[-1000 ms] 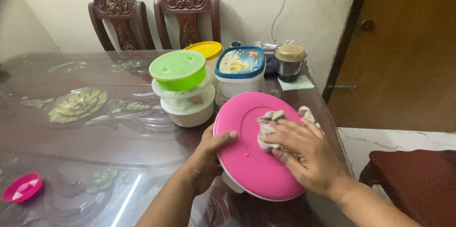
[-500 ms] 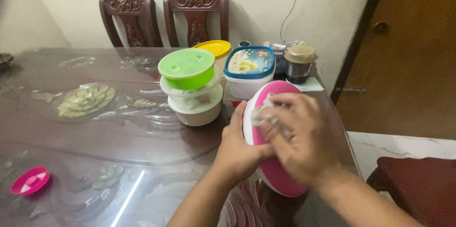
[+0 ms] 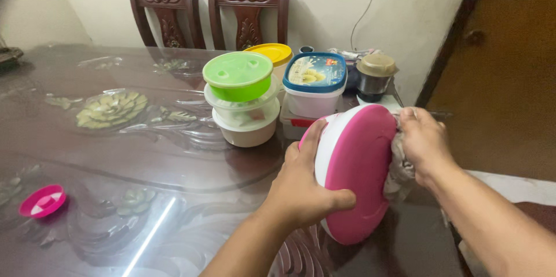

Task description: The person wipes the exterior of several stacked plastic food containers and a white thermal container with a pink lid using a cloth. They wipe each container's lid and sides, then open the thermal container to reveal a stainless steel interior before closing it again.

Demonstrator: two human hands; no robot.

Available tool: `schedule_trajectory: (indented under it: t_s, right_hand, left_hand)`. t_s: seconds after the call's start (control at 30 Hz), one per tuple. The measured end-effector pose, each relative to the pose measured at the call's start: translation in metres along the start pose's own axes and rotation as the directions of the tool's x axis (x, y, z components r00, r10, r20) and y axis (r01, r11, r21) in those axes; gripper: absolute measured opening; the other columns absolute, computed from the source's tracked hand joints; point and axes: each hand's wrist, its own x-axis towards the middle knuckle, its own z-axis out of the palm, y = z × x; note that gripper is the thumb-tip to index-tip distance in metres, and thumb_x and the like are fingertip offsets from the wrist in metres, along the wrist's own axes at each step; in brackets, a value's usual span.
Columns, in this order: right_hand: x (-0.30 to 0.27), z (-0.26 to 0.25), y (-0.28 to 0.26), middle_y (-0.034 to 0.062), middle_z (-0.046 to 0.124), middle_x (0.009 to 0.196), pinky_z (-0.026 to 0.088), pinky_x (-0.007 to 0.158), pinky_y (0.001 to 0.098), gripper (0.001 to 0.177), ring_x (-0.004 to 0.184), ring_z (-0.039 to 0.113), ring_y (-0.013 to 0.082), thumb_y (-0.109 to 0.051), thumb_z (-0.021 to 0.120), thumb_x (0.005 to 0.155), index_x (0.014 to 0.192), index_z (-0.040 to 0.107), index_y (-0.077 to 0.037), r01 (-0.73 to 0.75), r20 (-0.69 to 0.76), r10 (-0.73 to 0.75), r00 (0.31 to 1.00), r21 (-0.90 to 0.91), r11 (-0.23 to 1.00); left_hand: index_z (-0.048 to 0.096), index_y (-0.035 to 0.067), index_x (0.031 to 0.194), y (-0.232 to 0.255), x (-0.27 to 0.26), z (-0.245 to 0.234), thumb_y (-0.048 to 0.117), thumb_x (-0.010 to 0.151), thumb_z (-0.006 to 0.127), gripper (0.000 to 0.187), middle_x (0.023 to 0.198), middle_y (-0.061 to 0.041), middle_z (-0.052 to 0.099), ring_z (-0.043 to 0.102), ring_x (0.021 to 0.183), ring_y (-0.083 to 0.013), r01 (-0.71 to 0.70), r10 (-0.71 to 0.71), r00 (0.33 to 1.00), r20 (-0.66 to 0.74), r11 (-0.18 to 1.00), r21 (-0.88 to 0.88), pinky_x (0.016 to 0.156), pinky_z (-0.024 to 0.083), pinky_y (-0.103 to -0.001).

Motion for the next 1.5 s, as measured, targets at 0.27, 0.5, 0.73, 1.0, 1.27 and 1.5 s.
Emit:
schedule_trajectory:
  t_s: [0.27,0.5,0.73,1.0,1.27,1.5]
  right_hand:
    - [-0.027,-0.015,-0.061,0.0225,0.052,0.123,0.051,0.094,0.0417,0.035,0.107,0.056,0.0262,-0.037,0.051,0.110,0.119,0.070,-0.009,0.356,-0.050,-0.353,0.934,0.143,0.923]
    - [-0.096,0.018,-0.077,0.0051,0.057,0.147,0.005,0.111,0.0720,0.034,0.147,0.042,0.0317,-0.046,0.053,0.103,0.116,0.079,-0.029,0.804,0.387,-0.705,0.594,-0.300,0.514]
    - [-0.016,0.012,-0.068,0.0053,0.065,0.123,0.030,0.105,0.0559,0.040,0.111,0.058,0.0243,-0.043,0.044,0.105,0.120,0.070,-0.018,0.286,0.246,-0.235,0.940,-0.201,0.937]
    - [-0.019,0.012,-0.029,0.0070,0.068,0.093,0.049,0.081,0.0333,0.047,0.087,0.058,0.0148,-0.042,0.050,0.109,0.106,0.072,-0.001,0.227,0.290,-0.311,0.905,0.288,0.930]
    - [-0.080,-0.009,-0.081,0.0113,0.072,0.112,0.052,0.092,0.0340,0.042,0.106,0.069,0.0232,-0.040,0.051,0.105,0.106,0.076,-0.006,0.733,0.220,-0.725,0.653,0.058,0.678]
    - [-0.067,-0.007,-0.084,0.0093,0.075,0.110,0.048,0.097,0.0418,0.034,0.106,0.068,0.0293,-0.037,0.059,0.101,0.100,0.080,-0.011,0.871,0.254,-0.834,0.490,-0.106,0.480]
  left_hand:
    - [0.016,0.035,0.164,0.008,0.003,-0.003,0.039,0.048,0.081,0.133,0.147,-0.018,0.042,0.054,0.131,-0.0365,0.069,-0.072,0.996,0.046,0.996,0.058,0.108,0.046,-0.042]
    - [0.039,0.017,0.155,-0.005,0.005,0.012,0.048,0.057,0.082,0.111,0.151,-0.019,0.046,0.052,0.139,-0.0374,-0.034,0.032,0.999,-0.043,0.997,-0.064,0.110,0.045,-0.044]
    - [0.020,0.020,0.164,-0.016,-0.004,0.016,0.036,0.050,0.083,0.131,0.145,-0.022,0.042,0.046,0.136,-0.0391,-0.128,0.119,0.989,-0.085,0.987,-0.099,0.114,0.041,-0.043]
    - [0.044,-0.001,0.142,-0.010,0.012,-0.012,0.059,0.052,0.086,0.116,0.142,-0.023,0.049,0.053,0.135,-0.0326,-0.032,0.023,0.999,-0.044,0.980,-0.195,0.111,0.045,-0.041]
    - [0.044,0.002,0.145,0.013,0.022,-0.023,0.050,0.046,0.085,0.117,0.131,-0.020,0.067,0.068,0.118,-0.0266,-0.060,0.072,0.993,0.089,0.989,-0.133,0.100,0.052,-0.034]
    - [0.024,0.001,0.158,0.021,0.028,0.001,0.056,0.054,0.080,0.131,0.139,-0.020,0.060,0.061,0.130,-0.0290,-0.090,0.089,0.989,-0.120,0.996,-0.004,0.105,0.047,-0.037]
